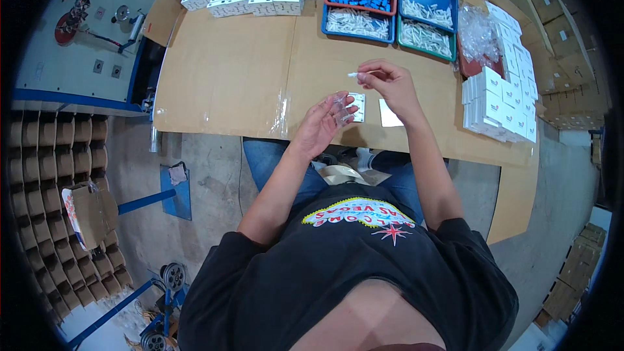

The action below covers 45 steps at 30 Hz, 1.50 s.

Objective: The person is assembling some hardware modules by putting a card inside the hardware and then closing it up.

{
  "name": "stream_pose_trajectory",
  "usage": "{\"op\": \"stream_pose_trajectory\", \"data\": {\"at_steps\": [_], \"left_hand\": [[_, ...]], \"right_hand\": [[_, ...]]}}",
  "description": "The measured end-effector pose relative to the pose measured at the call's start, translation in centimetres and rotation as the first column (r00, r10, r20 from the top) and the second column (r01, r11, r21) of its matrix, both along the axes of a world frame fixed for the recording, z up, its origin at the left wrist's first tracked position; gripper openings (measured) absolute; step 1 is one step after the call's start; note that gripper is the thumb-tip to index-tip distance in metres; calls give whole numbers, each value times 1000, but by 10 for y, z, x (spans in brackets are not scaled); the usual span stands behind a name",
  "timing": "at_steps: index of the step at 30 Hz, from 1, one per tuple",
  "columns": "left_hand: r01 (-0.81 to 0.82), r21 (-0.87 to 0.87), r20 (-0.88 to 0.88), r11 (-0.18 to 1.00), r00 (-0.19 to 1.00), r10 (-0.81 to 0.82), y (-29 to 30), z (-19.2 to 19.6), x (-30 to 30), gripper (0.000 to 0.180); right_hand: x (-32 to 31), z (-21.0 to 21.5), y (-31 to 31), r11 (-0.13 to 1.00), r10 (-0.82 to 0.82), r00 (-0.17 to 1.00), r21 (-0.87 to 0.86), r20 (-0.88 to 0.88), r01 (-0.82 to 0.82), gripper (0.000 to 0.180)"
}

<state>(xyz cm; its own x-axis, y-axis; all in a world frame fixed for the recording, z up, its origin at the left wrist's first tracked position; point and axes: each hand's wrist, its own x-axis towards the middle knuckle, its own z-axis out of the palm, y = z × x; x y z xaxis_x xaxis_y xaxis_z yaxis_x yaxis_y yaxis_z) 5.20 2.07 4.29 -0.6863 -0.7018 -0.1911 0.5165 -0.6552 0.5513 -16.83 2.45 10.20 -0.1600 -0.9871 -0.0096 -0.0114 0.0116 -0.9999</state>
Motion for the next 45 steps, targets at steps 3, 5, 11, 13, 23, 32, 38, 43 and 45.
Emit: {"op": "stream_pose_trajectory", "data": {"at_steps": [3,5,11,13,23,32,38,43,45], "left_hand": [[68,23,-58,997,996,-66,8,8,-4,52],[113,-128,-17,985,993,-116,10,8,-7,56],[117,-164,38,979,993,-113,13,15,-14,58],[111,-153,49,982,993,-104,15,19,-15,55],[98,-81,121,992,989,-88,16,21,-14,47],[131,-16,225,991,966,-125,16,34,-17,45],[159,-50,219,986,965,-145,16,28,-21,47],[152,-21,261,988,955,-142,13,36,-26,44],[160,-23,263,987,953,-149,11,29,-27,43]], "right_hand": [[-3,19,11,990,137,987,45,-88,-133,14],[-4,33,14,979,201,973,42,-112,-198,13],[-10,60,14,906,422,859,163,-291,-390,10],[-10,64,11,880,475,804,173,-358,-442,9],[-10,55,-8,699,681,514,254,-521,-669,15],[-10,50,-6,647,749,536,255,-390,-718,37],[-8,52,-3,645,761,492,413,-423,-642,47],[-19,48,-6,635,772,574,286,-274,-717,51],[-19,39,-6,630,774,557,293,-301,-719,51]]}}
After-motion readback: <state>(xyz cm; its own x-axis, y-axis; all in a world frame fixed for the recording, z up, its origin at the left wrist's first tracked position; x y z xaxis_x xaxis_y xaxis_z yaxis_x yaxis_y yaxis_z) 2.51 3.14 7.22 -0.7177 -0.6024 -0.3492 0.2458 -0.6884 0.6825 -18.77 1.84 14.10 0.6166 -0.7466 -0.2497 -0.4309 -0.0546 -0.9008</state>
